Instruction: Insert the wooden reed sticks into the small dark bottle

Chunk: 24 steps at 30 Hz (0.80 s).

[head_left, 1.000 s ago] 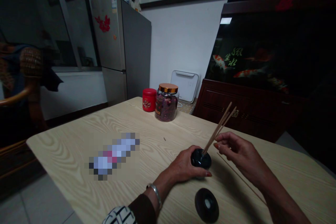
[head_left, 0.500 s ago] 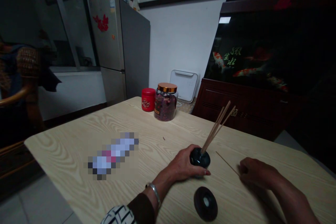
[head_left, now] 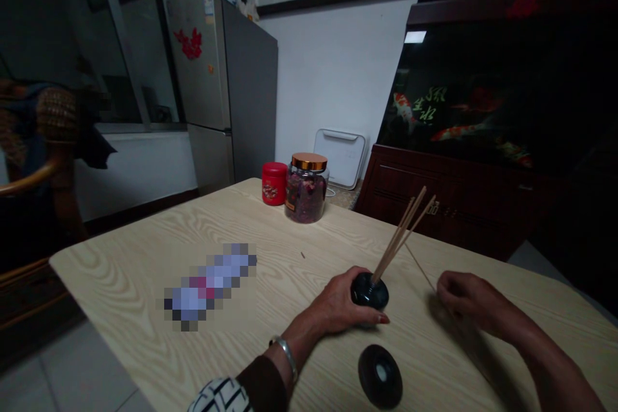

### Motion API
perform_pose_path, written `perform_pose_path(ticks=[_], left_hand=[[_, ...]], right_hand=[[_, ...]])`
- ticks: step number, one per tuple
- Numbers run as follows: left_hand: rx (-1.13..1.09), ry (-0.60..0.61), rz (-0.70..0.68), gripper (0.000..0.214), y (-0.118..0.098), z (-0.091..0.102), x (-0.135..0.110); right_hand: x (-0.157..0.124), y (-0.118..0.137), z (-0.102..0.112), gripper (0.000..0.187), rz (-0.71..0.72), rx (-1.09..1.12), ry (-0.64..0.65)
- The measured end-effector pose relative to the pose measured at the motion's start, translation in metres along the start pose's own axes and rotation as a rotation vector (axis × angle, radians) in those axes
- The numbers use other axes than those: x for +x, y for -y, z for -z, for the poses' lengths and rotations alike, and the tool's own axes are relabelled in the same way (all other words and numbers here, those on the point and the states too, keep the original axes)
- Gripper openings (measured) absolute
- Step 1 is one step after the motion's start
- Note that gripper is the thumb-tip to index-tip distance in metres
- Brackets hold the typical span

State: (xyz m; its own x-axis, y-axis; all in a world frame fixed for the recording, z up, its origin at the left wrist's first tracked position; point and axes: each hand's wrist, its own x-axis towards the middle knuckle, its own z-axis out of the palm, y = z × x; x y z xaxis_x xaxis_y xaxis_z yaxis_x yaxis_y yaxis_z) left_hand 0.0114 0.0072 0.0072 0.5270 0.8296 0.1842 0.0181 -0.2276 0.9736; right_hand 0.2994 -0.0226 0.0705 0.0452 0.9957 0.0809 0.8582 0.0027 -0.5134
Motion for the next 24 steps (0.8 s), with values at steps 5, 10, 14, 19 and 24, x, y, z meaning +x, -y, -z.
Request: perform_pose_path(ticks=[5,10,14,19,24], left_hand=[[-0.023,0.005,0.011,0.073,-0.002,-0.001,0.000],[-0.004,-0.005,0.005,0.073,-0.002,0.000,0.000],[-0.018,0.004,0.013,0.073,-0.002,0.000,0.000],[-0.011,0.006,0.006,0.073,-0.001,-0.001,0.000],[0.002,-0.003,0.016,0.075,-0.001,0.000,0.000]], right_hand=[[0.001,0.024,0.017,0.038,0.026,0.418,-0.249],[-0.011,0.056,0.030,0.041,0.010,0.828,-0.517],[-0.020,0.085,0.031,0.029,0.034,1.075,-0.592],[-0.021,0.104,0.013,0.026,0.127,0.991,-0.616],[-0.017,0.107,-0.005,0.023,0.189,0.809,-0.537]])
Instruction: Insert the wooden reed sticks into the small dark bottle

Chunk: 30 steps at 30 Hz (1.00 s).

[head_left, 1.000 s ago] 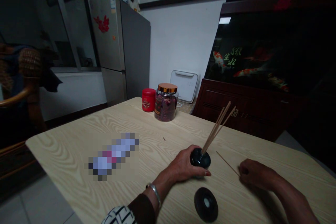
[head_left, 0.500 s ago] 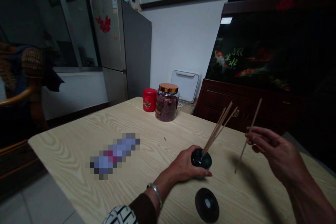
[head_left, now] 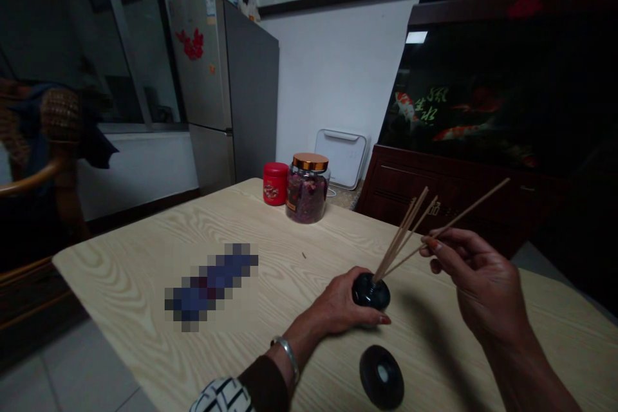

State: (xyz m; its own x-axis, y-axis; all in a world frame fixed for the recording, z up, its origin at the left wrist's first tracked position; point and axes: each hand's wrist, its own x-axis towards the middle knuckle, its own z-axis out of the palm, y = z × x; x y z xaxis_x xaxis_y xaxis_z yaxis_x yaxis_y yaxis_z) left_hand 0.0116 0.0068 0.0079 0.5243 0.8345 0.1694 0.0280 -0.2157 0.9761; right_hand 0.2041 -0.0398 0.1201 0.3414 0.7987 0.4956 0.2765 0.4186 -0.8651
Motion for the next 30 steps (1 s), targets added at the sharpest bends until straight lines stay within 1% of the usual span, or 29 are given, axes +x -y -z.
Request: perform_pose_path(ticks=[3,7,14,18,22,24,26,30], left_hand=[[-0.001,-0.002,-0.002,0.075,-0.001,0.000,-0.001],[-0.005,-0.006,-0.014,0.073,-0.002,0.000,-0.001],[-0.001,0.001,-0.045,0.072,0.001,-0.001,0.000],[0.001,0.001,-0.048,0.073,0.004,-0.001,0.001],[-0.001,0.008,-0.046,0.072,0.007,-0.001,0.001],[-0.013,0.020,-0.046,0.073,0.007,0.000,0.001],[-0.009,0.028,-0.058,0.083,0.008,0.001,0.001],[0.039,0.037,-0.078,0.119,0.009,0.002,0.001]], right_hand=[[-0.003,-0.001,-0.006,0.024,-0.006,-0.014,0.069],[-0.005,-0.005,-0.012,0.027,-0.066,-0.019,0.204],[-0.005,-0.023,-0.016,0.031,-0.156,-0.145,0.430],[-0.006,-0.028,-0.016,0.032,-0.204,-0.199,0.548],[-0.009,-0.031,-0.012,0.031,-0.179,-0.300,0.605],[-0.013,-0.035,-0.012,0.035,-0.159,-0.373,0.657],[-0.019,-0.040,-0.015,0.041,-0.151,-0.449,0.694],[-0.028,-0.051,-0.023,0.047,-0.130,-0.526,0.709]])
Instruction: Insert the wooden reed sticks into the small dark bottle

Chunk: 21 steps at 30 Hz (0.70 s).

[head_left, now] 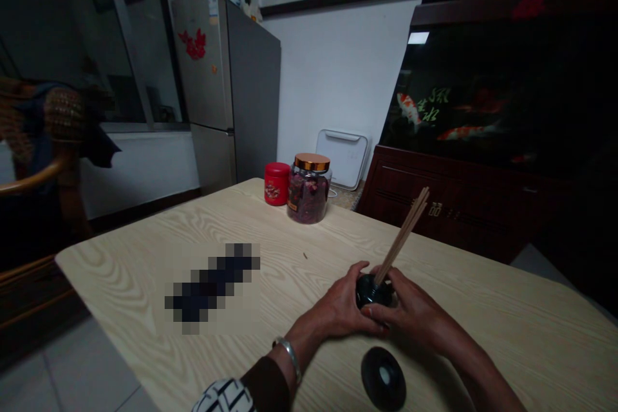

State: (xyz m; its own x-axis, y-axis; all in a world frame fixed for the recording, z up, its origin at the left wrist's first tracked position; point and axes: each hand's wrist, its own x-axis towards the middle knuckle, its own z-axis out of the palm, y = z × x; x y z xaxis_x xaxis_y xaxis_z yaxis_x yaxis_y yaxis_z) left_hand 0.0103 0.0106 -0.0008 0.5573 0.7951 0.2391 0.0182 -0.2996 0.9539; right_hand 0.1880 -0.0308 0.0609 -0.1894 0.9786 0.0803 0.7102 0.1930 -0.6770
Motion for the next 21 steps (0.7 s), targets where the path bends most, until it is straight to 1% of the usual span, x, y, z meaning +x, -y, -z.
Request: perform_pose_path(ticks=[2,5,8,11,14,16,18,20,21], left_hand=[[-0.003,-0.009,0.002,0.129,0.002,0.000,0.000],[-0.024,-0.035,0.009,0.132,0.007,0.000,0.001],[-0.018,-0.071,0.032,0.128,0.009,-0.001,-0.001],[0.004,-0.085,0.069,0.122,0.009,0.000,-0.002],[0.014,-0.080,0.069,0.114,0.009,0.000,-0.003],[0.002,-0.085,0.051,0.109,0.010,0.000,-0.002],[-0.020,-0.099,0.021,0.102,0.013,0.000,0.000],[-0.065,-0.132,-0.001,0.090,0.015,-0.002,0.002],[-0.096,-0.151,0.001,0.081,0.016,-0.002,0.003]], right_hand=[[0.002,-0.003,-0.003,0.049,0.014,-0.008,0.008],[0.008,-0.012,-0.002,0.048,0.016,-0.042,-0.051],[0.021,-0.031,0.002,0.046,0.001,-0.065,-0.156],[0.040,-0.053,0.007,0.046,-0.006,-0.049,-0.253],[0.061,-0.071,0.011,0.050,-0.014,-0.016,-0.339],[0.068,-0.077,0.012,0.055,-0.021,0.011,-0.380],[0.065,-0.079,0.011,0.059,-0.025,0.052,-0.449],[0.052,-0.078,0.006,0.061,-0.083,0.142,-0.561],[0.041,-0.077,0.003,0.058,-0.128,0.197,-0.604]])
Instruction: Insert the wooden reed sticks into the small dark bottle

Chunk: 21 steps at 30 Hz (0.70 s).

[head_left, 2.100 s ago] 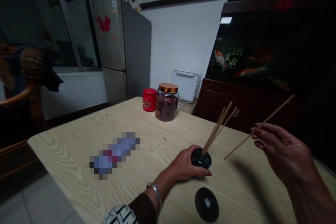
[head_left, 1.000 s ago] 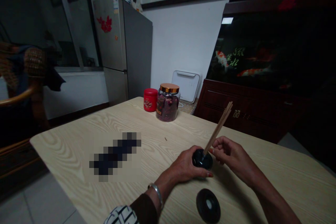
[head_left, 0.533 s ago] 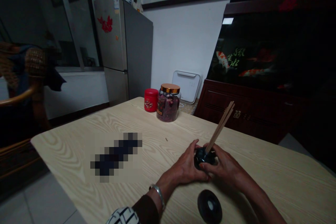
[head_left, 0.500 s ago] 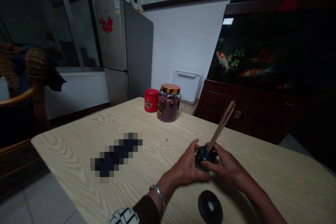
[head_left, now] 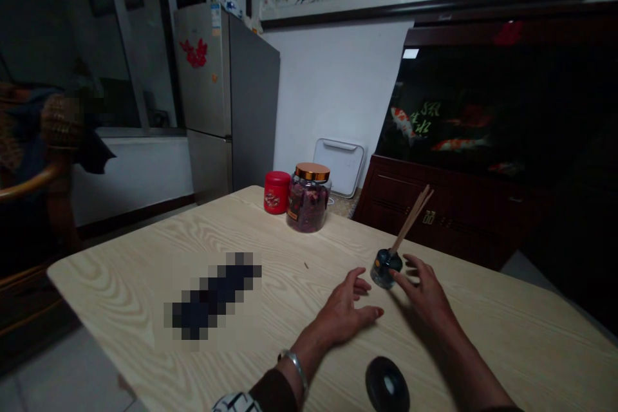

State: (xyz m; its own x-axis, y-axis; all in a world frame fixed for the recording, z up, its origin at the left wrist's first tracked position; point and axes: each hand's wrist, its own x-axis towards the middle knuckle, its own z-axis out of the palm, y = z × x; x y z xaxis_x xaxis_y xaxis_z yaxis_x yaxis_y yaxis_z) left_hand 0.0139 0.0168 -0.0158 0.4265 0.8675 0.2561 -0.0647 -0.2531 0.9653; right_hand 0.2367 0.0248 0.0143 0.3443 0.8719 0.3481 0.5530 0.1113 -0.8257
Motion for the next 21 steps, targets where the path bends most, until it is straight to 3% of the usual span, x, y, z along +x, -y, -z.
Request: perform_pose_path(ticks=[3,5,9,11,16,19,21], left_hand=[[-0.084,-0.047,0.058,0.050,-0.003,-0.003,0.000],[-0.160,-0.054,0.103,0.043,-0.014,-0.004,-0.003],[-0.485,0.056,0.096,0.066,-0.068,-0.001,-0.011],[-0.664,0.156,0.034,0.082,-0.108,0.002,-0.016],[-0.974,0.293,-0.260,0.083,-0.207,0.010,-0.025],[-1.054,0.337,-0.371,0.084,-0.237,0.009,-0.031],[-1.105,0.349,-0.396,0.086,-0.238,0.006,-0.037]], right_hand=[[-0.039,0.007,0.013,0.044,-0.141,0.110,-0.026],[-0.063,0.023,0.025,0.042,-0.175,0.196,0.003],[-0.086,0.089,0.062,0.056,-0.206,0.697,0.132],[-0.087,0.131,0.083,0.063,-0.125,0.925,0.181],[-0.087,0.220,0.126,0.075,0.116,1.201,0.244],[-0.096,0.249,0.135,0.080,0.233,1.259,0.257],[-0.103,0.254,0.133,0.082,0.268,1.253,0.263]])
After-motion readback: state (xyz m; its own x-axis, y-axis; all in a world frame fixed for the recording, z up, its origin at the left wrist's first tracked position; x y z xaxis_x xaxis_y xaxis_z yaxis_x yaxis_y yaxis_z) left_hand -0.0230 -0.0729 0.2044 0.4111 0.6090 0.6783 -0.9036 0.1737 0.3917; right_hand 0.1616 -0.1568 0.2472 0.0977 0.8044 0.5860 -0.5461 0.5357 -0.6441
